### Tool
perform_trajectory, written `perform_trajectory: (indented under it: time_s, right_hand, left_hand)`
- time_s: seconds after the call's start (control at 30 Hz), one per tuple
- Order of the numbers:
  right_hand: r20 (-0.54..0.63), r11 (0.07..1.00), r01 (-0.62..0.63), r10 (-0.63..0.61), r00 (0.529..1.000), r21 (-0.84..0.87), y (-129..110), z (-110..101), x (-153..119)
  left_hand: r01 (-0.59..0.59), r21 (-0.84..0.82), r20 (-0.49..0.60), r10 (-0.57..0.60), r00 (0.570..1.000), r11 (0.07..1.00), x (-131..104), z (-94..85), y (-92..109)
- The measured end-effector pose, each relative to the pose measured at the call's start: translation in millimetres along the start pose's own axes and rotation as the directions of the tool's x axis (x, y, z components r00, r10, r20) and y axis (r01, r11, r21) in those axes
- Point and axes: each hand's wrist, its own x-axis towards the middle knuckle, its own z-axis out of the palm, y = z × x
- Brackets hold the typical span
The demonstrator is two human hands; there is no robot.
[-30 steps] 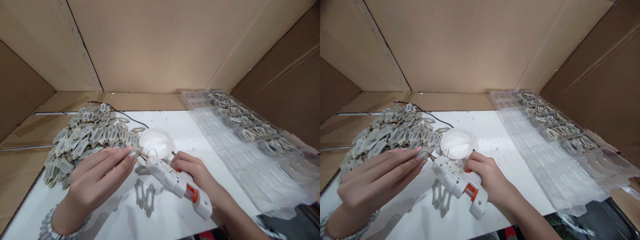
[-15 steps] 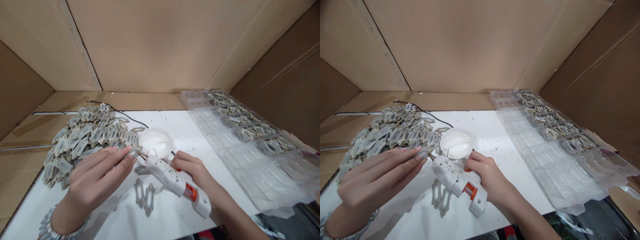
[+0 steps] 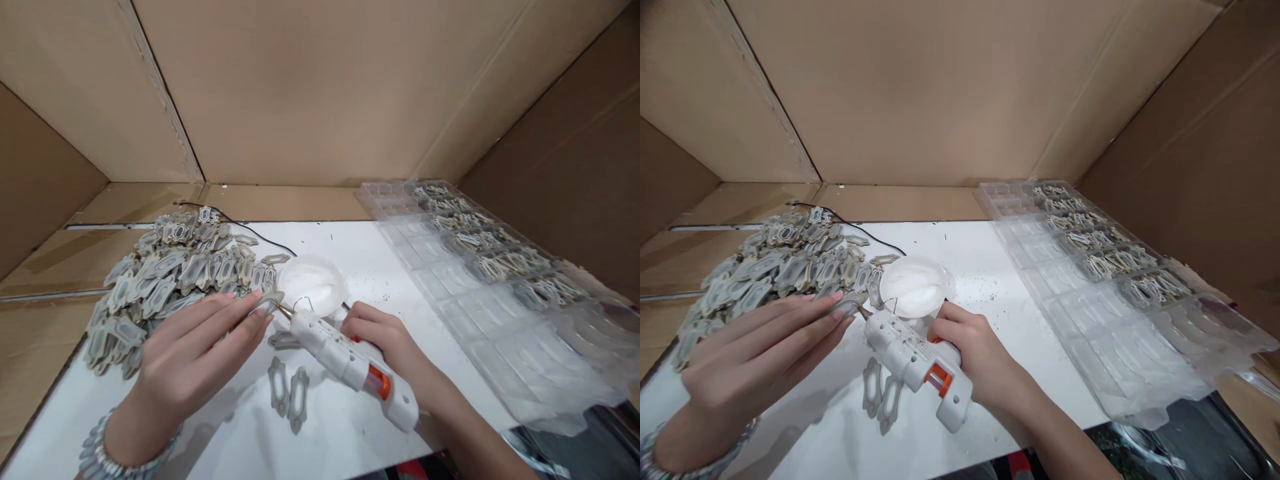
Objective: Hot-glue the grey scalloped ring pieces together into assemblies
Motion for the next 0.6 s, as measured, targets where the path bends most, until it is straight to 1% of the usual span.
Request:
perform_trajectory:
  time_s: [0.27, 0.37, 0.53, 0.6]
  right_hand:
    - [0.0, 1.0, 0.0, 0.0, 1.0, -0.002, -1.2, -0.7, 1.0]
    - [0.0, 1.0, -0.006, 0.006, 1.0, 0.009, 0.1, -0.4, 0.9]
    - [0.0, 1.0, -0.01, 0.01, 1.0, 0.021, 0.6, -1.3, 1.9]
    - [0.003, 1.0, -0.007, 0.007, 1.0, 0.022, -0.2, -2.0, 2.3]
  left_hand:
    - [-0.024, 0.009, 0.0, 0.024, 1.0, 1.0, -2.8, -0.3, -2.2]
    - [-0.023, 0.004, 0.015, 0.023, 1.0, 1.0, -2.6, 0.5, -2.3]
    - [-0.015, 0.009, 0.001, 0.015, 1.0, 1.0, -2.1, -0.1, -3.3]
    - [-0.035, 0.008, 0.014, 0.035, 0.999, 0.999, -3.1, -1.0, -4.0]
